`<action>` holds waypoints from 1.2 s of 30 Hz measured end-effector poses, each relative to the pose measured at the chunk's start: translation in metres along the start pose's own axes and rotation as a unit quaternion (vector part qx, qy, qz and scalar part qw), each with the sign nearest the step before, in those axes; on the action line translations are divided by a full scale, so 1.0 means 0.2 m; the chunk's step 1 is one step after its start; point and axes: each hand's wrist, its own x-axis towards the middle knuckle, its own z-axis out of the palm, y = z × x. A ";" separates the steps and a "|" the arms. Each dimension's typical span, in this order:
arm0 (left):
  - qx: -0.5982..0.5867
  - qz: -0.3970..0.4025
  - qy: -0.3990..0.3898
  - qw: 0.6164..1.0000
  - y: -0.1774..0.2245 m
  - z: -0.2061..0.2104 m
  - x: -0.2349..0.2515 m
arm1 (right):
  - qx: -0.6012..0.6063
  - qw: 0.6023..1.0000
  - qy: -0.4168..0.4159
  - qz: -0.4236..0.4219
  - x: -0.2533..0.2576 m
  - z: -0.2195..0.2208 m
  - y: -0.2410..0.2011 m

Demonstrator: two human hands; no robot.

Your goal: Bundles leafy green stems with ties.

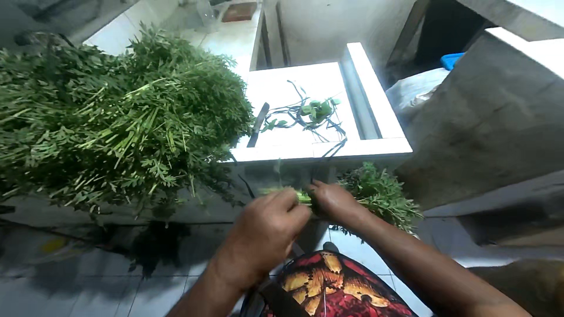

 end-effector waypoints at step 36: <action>-0.361 -0.223 0.230 0.876 -0.47 0.62 0.84 | 0.144 0.985 0.049 0.078 0.44 -0.54 0.28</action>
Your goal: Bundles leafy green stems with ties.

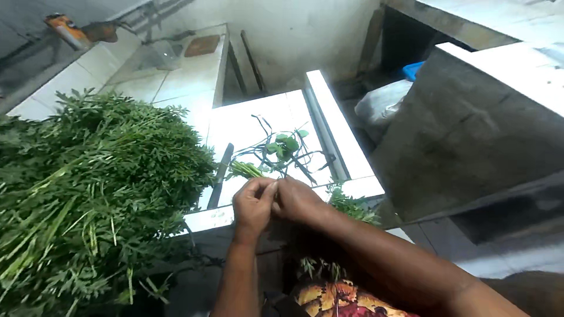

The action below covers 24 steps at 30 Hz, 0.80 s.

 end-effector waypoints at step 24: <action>0.039 0.035 -0.126 0.991 -0.16 -0.01 0.20 | -0.024 0.918 0.330 -0.219 0.06 -0.10 0.16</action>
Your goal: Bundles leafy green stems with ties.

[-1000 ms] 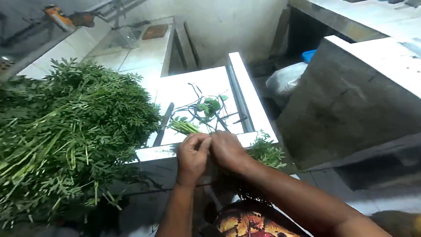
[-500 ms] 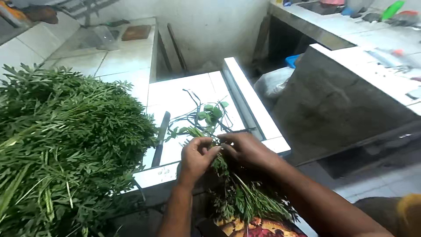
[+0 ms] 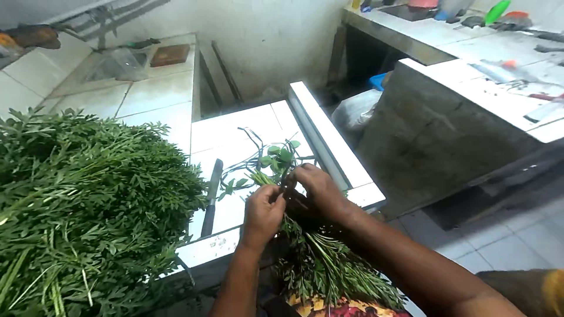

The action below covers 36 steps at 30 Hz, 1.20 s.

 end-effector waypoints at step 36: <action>-0.165 -0.074 0.024 0.983 0.04 0.02 0.04 | 0.231 0.919 -0.273 0.164 0.14 -0.09 0.17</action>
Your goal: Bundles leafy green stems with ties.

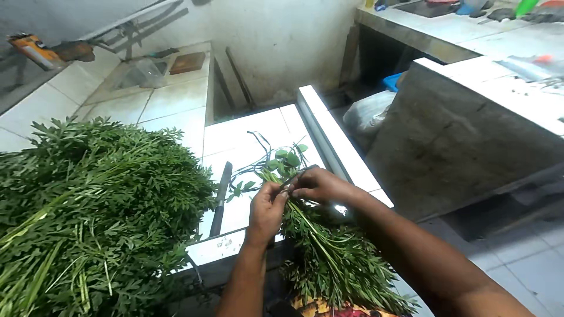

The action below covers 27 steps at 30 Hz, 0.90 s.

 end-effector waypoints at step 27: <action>0.156 0.128 0.082 0.976 -0.06 0.06 -0.04 | -0.269 0.924 0.181 -0.204 -0.02 0.09 0.06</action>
